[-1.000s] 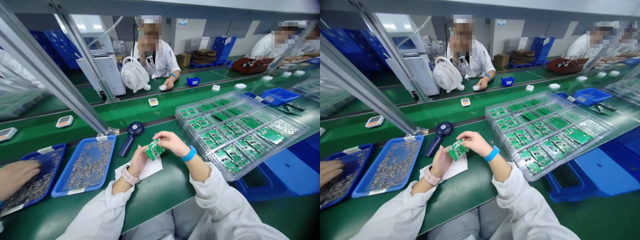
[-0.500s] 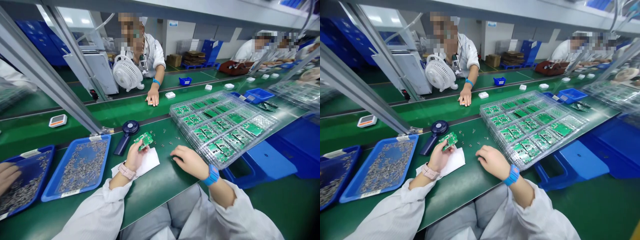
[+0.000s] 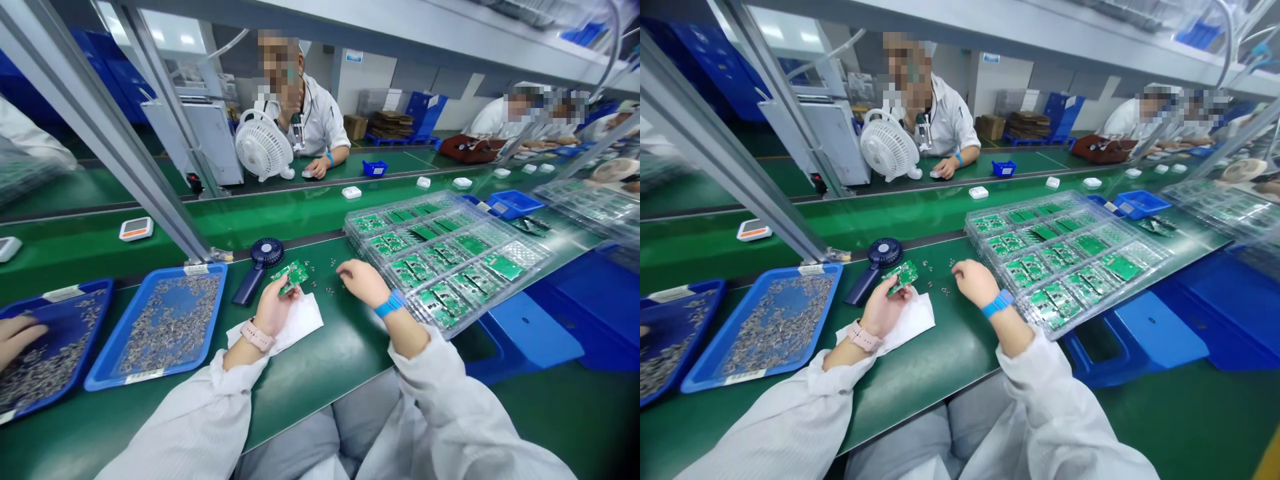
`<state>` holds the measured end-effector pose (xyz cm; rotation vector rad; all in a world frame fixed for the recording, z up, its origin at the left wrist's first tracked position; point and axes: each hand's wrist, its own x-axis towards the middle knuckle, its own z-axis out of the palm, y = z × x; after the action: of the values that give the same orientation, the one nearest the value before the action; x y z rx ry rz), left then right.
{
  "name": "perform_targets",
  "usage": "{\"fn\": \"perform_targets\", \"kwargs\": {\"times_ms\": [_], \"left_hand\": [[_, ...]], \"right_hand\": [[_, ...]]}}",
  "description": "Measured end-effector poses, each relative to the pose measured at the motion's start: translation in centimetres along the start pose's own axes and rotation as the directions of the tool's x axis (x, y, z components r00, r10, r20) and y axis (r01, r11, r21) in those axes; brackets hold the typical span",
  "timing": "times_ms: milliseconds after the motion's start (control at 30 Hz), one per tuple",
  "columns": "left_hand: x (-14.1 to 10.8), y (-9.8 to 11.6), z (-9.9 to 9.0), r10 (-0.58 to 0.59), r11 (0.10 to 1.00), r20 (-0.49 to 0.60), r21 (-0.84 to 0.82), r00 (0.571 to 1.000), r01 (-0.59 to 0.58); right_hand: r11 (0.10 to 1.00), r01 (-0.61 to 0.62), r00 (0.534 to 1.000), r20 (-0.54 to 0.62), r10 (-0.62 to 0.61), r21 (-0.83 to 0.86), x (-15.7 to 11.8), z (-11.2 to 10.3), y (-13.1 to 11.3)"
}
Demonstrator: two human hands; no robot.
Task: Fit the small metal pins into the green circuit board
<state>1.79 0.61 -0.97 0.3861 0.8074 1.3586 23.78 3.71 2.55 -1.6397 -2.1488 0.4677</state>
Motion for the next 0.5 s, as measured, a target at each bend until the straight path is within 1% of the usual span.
{"fn": "perform_targets", "kwargs": {"times_ms": [100, 200, 333, 400, 500], "left_hand": [[0.0, 0.1, 0.0, 0.001, 1.000, 0.005, 0.004, 1.000, -0.001], [0.0, 0.1, 0.0, 0.004, 1.000, 0.007, 0.016, 1.000, -0.004], [0.0, 0.1, 0.0, 0.004, 0.998, 0.020, 0.055, 1.000, -0.005], [0.0, 0.1, 0.0, 0.007, 0.997, 0.028, 0.078, 1.000, -0.009], [0.0, 0.2, -0.1, 0.002, 0.993, 0.034, 0.114, 0.999, -0.006]], "right_hand": [[0.992, -0.127, 0.991, -0.033, 0.126, -0.002, 4.2, 0.7, 0.7], [0.982, -0.187, 0.981, -0.051, 0.187, 0.006, 6.3, 1.9, 1.4], [0.984, -0.168, 0.984, -0.048, 0.171, 0.056, 6.4, 2.9, 2.2], [0.984, -0.144, 0.988, -0.039, 0.149, 0.104, 6.1, 2.8, 2.5], [0.976, -0.098, 0.993, -0.039, 0.108, 0.193, 5.7, 2.1, 2.7]]}}
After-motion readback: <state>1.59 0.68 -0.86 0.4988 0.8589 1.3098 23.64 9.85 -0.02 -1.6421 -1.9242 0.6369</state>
